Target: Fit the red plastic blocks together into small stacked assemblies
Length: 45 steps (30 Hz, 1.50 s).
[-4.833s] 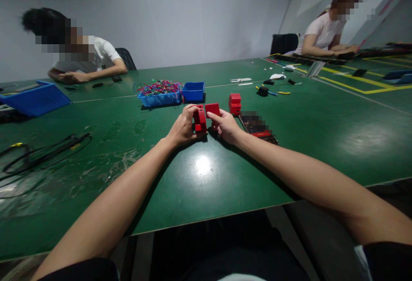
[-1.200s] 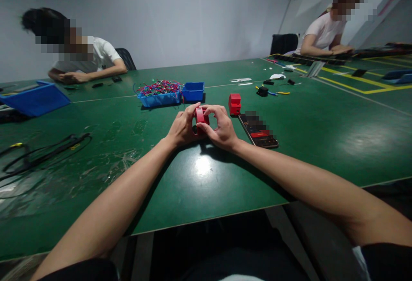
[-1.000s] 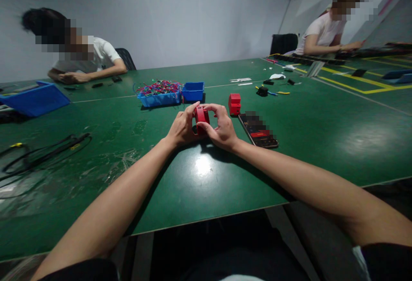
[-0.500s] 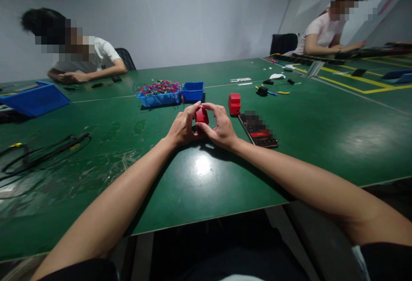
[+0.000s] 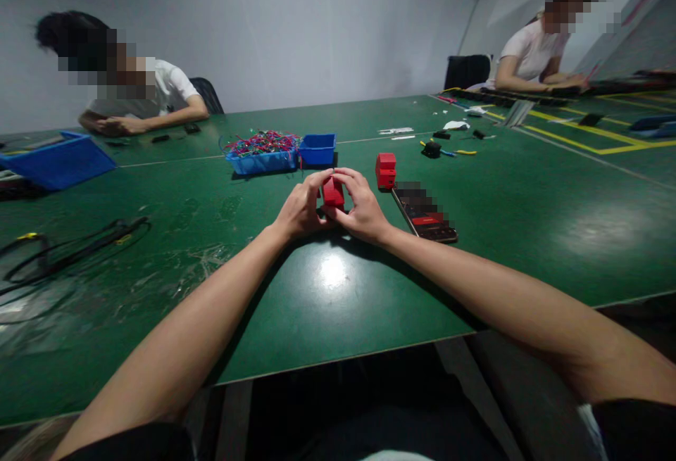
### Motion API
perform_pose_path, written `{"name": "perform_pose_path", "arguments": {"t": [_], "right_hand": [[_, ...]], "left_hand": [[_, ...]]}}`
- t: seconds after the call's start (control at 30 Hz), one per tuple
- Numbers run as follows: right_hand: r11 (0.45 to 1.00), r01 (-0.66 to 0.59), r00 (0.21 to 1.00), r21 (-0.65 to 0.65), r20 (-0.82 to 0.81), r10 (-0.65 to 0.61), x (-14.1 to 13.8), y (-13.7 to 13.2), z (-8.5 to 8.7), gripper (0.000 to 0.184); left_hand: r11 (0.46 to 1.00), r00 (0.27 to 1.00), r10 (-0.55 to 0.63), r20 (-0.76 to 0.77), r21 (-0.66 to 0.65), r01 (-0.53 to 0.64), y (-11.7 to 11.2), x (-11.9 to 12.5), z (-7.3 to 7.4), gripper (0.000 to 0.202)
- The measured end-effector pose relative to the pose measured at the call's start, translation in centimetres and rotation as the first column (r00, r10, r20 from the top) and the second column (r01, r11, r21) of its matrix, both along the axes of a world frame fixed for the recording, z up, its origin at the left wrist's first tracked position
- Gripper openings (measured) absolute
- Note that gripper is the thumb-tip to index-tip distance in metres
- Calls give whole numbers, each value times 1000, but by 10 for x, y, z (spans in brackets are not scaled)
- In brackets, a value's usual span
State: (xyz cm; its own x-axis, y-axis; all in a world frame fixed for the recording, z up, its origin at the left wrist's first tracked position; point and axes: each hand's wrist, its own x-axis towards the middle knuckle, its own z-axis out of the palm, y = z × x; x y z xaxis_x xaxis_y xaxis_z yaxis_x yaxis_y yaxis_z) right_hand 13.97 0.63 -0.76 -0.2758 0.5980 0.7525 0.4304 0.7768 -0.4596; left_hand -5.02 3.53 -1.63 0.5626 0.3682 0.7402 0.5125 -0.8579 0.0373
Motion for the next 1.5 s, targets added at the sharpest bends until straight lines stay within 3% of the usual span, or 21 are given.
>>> {"name": "perform_pose_path", "arguments": {"t": [0.57,0.77,0.97,1.23,1.5], "right_hand": [[999,0,1000,33,6,0,0,-1,2,54],[999,8,1000,37,11,-8,-2,-3,2,53],[999,-1,1000,-38,6,1,-1,-4,7,52],[1000,-4,999,13,36,3,0,-2,5,53],[1000,-10,999,21,47,9,0,-4,1,56]], "left_hand": [[997,998,-59,-3,57,59,0,3,3,99],[999,999,-32,-8,5,32,0,1,1,106],[998,999,-42,-11,-55,41,0,0,0,107],[997,998,-54,-20,-53,52,-1,0,0,111],[997,997,-77,-32,8,78,2,-1,-1,103]]}}
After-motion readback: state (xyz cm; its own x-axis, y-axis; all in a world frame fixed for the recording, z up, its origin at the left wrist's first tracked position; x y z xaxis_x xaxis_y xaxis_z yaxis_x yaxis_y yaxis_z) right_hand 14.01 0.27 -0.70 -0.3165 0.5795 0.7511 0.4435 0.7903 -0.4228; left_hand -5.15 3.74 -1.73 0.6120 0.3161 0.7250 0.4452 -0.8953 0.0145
